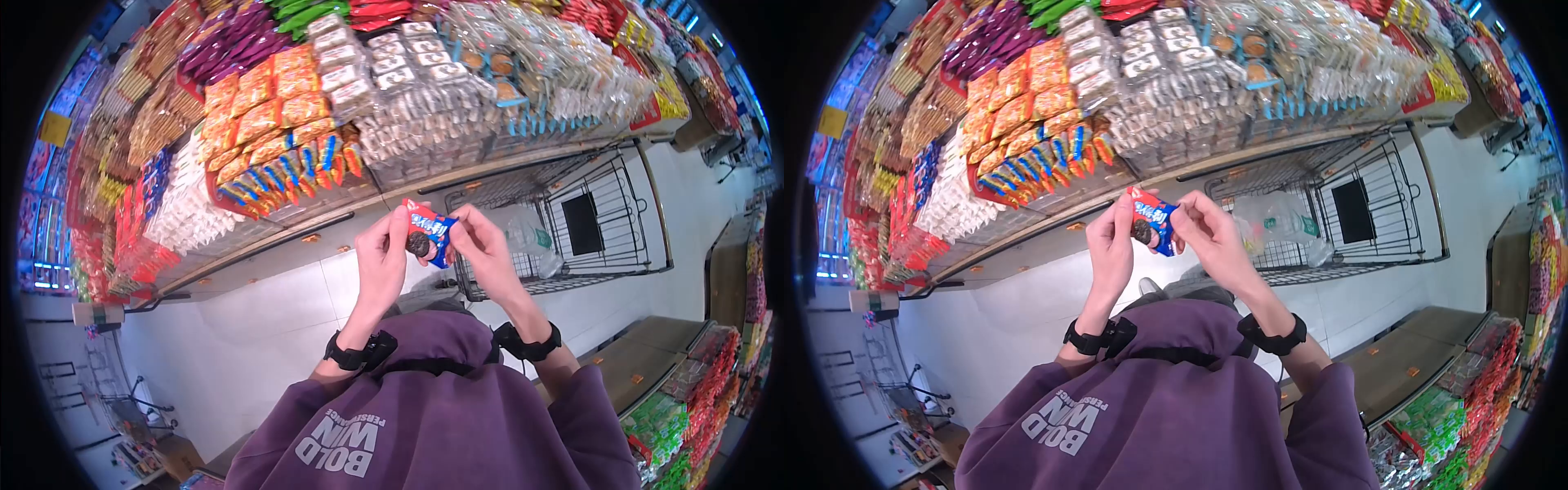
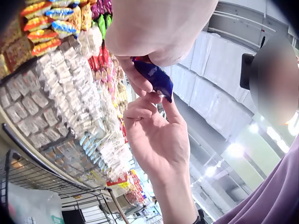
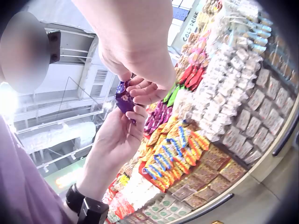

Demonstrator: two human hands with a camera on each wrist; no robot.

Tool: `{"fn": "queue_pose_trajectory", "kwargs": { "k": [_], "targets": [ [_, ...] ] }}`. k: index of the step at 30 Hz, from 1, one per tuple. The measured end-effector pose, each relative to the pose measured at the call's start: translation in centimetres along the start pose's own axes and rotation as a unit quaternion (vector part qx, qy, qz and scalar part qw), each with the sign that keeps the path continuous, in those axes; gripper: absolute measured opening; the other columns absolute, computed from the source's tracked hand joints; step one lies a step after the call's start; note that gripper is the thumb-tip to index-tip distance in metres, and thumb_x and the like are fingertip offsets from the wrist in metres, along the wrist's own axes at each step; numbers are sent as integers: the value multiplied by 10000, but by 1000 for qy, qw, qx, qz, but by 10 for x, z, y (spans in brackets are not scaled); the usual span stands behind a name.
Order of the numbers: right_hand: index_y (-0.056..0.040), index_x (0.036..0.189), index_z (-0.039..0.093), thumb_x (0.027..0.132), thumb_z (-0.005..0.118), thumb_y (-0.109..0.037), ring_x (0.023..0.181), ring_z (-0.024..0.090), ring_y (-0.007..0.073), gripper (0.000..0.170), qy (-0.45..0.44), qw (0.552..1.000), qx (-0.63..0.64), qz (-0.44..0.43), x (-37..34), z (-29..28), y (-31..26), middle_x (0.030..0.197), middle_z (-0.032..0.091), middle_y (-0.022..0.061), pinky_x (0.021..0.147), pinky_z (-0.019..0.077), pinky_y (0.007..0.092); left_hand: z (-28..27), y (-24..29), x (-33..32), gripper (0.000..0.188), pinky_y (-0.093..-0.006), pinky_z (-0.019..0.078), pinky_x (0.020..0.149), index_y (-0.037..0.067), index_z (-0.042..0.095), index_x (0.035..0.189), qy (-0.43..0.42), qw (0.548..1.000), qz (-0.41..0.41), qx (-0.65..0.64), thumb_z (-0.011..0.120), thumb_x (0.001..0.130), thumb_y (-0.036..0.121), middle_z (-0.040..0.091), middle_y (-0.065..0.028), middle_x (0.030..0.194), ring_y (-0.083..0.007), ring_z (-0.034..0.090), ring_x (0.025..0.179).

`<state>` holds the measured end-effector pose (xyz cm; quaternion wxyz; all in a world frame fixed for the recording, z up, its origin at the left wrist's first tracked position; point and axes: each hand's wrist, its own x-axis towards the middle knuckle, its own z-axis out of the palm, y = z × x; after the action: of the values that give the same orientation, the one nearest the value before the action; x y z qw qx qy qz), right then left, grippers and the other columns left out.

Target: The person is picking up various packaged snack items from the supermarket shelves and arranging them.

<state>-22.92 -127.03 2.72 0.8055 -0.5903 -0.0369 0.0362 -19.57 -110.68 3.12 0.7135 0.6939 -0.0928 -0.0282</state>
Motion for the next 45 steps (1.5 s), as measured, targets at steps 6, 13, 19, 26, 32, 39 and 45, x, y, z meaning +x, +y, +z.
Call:
{"fn": "queue_pose_trajectory", "kwargs": {
  "k": [6, 13, 19, 26, 32, 39, 45],
  "targets": [
    [-48, 963, 588, 956, 697, -152, 755, 546, 31, 151, -34, 997, -63, -42, 29, 101, 14, 851, 610, -28, 673, 433, 209, -92, 3, -14, 380, -203, 378, 536, -59, 704, 1099, 126, 990, 56, -24, 470, 1082, 240, 655, -2, 779, -23, 491, 589],
    [-51, 947, 579, 963, 683, -151, 755, 527, 25, 145, -27, 998, -48, 8, 56, 160, 46, 853, 599, -28, 670, 430, 210, -173, 9, -23, 300, -243, 499, 535, -62, 663, 1096, 107, 989, 20, -104, 508, 1062, 192, 679, -65, 824, -85, 615, 636],
    [-58, 974, 520, 1001, 624, -149, 783, 509, 28, 141, 6, 993, -106, -48, 74, 182, 59, 877, 555, -33, 671, 419, 213, -209, 10, -24, 248, -252, 519, 520, -68, 668, 1043, 123, 991, 38, -32, 538, 1043, 144, 691, -80, 825, -104, 633, 613],
    [-54, 1000, 514, 1047, 548, -207, 760, 509, 32, 163, 7, 996, -76, -43, 83, 209, 60, 864, 535, -20, 646, 440, 220, -215, 10, -17, 154, -276, 513, 496, -54, 659, 996, 206, 962, 123, 128, 593, 1002, 85, 660, -93, 725, -124, 644, 571],
    [-63, 923, 554, 1072, 490, -292, 654, 468, 20, 281, 0, 999, -25, -21, 99, 227, 56, 765, 516, -32, 536, 384, 214, -223, 13, -2, 79, -343, 499, 517, -26, 645, 1008, 239, 905, 179, 304, 610, 976, 37, 653, -140, 719, -192, 679, 592],
    [-74, 836, 547, 1066, 497, -295, 628, 432, 16, 323, 63, 997, -48, -25, 148, 225, 70, 709, 488, -44, 504, 343, 204, -226, 12, 40, 87, -339, 484, 516, -25, 649, 1032, 254, 884, 183, 347, 620, 965, 21, 650, -162, 713, -220, 661, 572],
    [-62, 801, 533, 1057, 521, -250, 604, 421, 16, 319, 32, 999, -9, -38, 194, 220, 58, 697, 479, -41, 506, 343, 209, -233, 21, 89, 130, -239, 368, 470, -39, 657, 994, 255, 903, 160, 308, 582, 1011, 66, 605, -47, 662, -28, 465, 540]
  ]
}}
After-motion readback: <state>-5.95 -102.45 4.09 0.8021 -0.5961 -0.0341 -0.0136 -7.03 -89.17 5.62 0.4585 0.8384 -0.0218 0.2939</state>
